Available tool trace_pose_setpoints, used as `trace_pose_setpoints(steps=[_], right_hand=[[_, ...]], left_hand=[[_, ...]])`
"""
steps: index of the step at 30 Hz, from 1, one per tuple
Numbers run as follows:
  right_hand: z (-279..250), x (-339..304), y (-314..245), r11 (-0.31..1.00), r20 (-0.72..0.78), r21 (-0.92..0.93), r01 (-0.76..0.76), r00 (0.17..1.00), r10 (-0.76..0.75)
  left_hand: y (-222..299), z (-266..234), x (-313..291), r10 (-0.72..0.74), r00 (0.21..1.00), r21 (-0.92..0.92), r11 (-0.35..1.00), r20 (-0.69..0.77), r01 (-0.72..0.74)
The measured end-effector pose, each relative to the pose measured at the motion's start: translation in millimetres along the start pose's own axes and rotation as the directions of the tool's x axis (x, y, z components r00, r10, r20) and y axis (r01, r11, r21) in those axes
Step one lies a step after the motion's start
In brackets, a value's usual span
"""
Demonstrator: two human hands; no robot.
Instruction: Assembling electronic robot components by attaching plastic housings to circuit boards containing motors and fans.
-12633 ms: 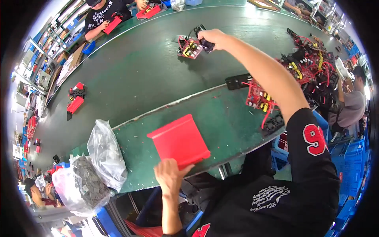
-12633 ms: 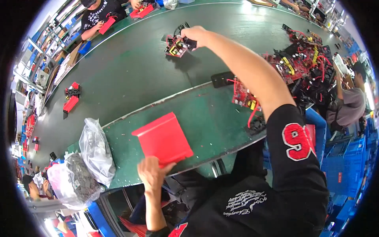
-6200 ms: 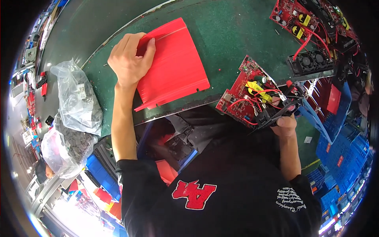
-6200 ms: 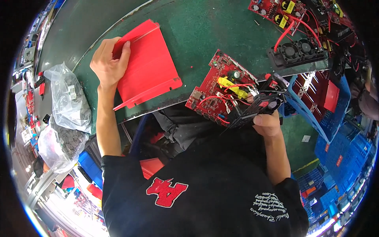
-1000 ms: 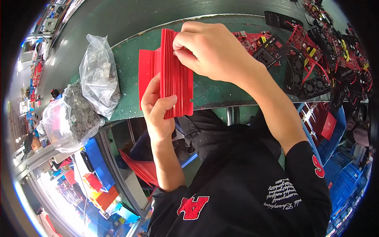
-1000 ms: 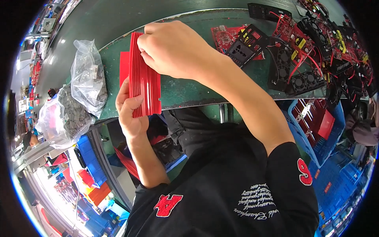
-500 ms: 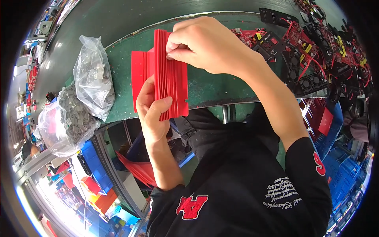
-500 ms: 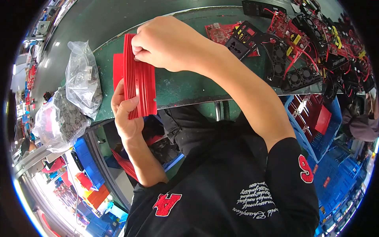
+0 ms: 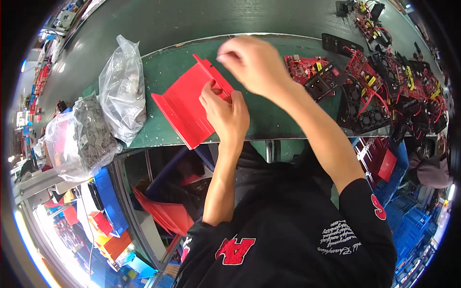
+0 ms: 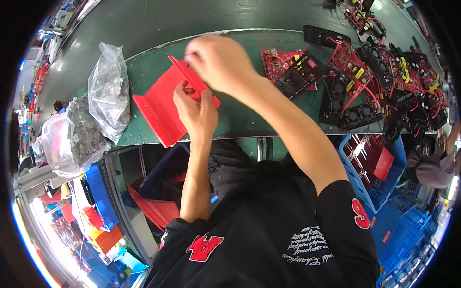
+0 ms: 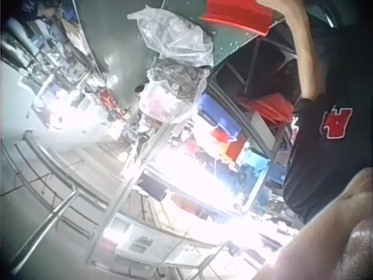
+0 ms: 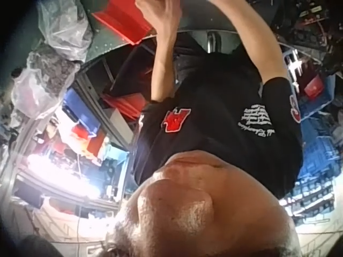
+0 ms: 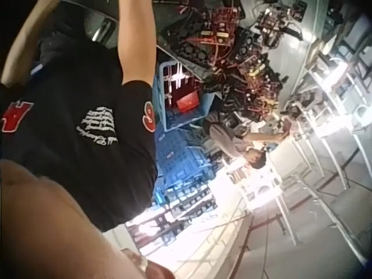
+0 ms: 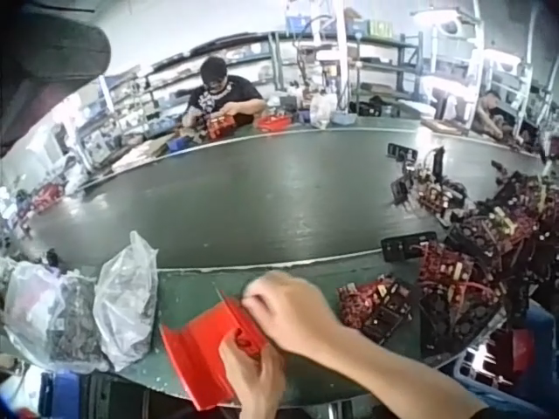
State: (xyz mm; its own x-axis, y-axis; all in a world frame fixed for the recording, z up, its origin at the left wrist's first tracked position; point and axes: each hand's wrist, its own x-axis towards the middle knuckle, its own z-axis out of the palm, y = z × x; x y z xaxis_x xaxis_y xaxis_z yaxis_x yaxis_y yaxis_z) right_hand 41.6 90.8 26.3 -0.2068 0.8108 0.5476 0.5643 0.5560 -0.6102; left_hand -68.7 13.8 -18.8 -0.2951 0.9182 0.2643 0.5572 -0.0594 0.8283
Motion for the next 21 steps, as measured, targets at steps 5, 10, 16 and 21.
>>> trace_pose_setpoints(steps=[5, 10, 16, 21], right_hand=[[72, 62, -27, 0.998, 0.427, 0.055, -0.001, 0.904, -0.022], [113, 109, -7, 0.997, 0.662, -0.041, 0.058, 0.75, -0.017], [61, 98, -1, 0.988, 0.34, 0.079, 0.134, 0.928, -0.153], [-81, -30, -5, 0.906, -0.334, 0.213, -0.366, 0.844, 0.419]], left_hand=[[14, -19, -7, 0.063, 0.971, 0.058, 0.995, 0.232, -0.078], [5, -74, 1, 0.234, 0.972, 0.482, 0.848, 0.027, -0.218], [-29, -90, 27, 0.401, 0.916, 0.495, 0.801, -0.024, -0.338], [-5, -78, -1, 0.147, 0.988, 0.759, 0.649, -0.051, -0.058]])
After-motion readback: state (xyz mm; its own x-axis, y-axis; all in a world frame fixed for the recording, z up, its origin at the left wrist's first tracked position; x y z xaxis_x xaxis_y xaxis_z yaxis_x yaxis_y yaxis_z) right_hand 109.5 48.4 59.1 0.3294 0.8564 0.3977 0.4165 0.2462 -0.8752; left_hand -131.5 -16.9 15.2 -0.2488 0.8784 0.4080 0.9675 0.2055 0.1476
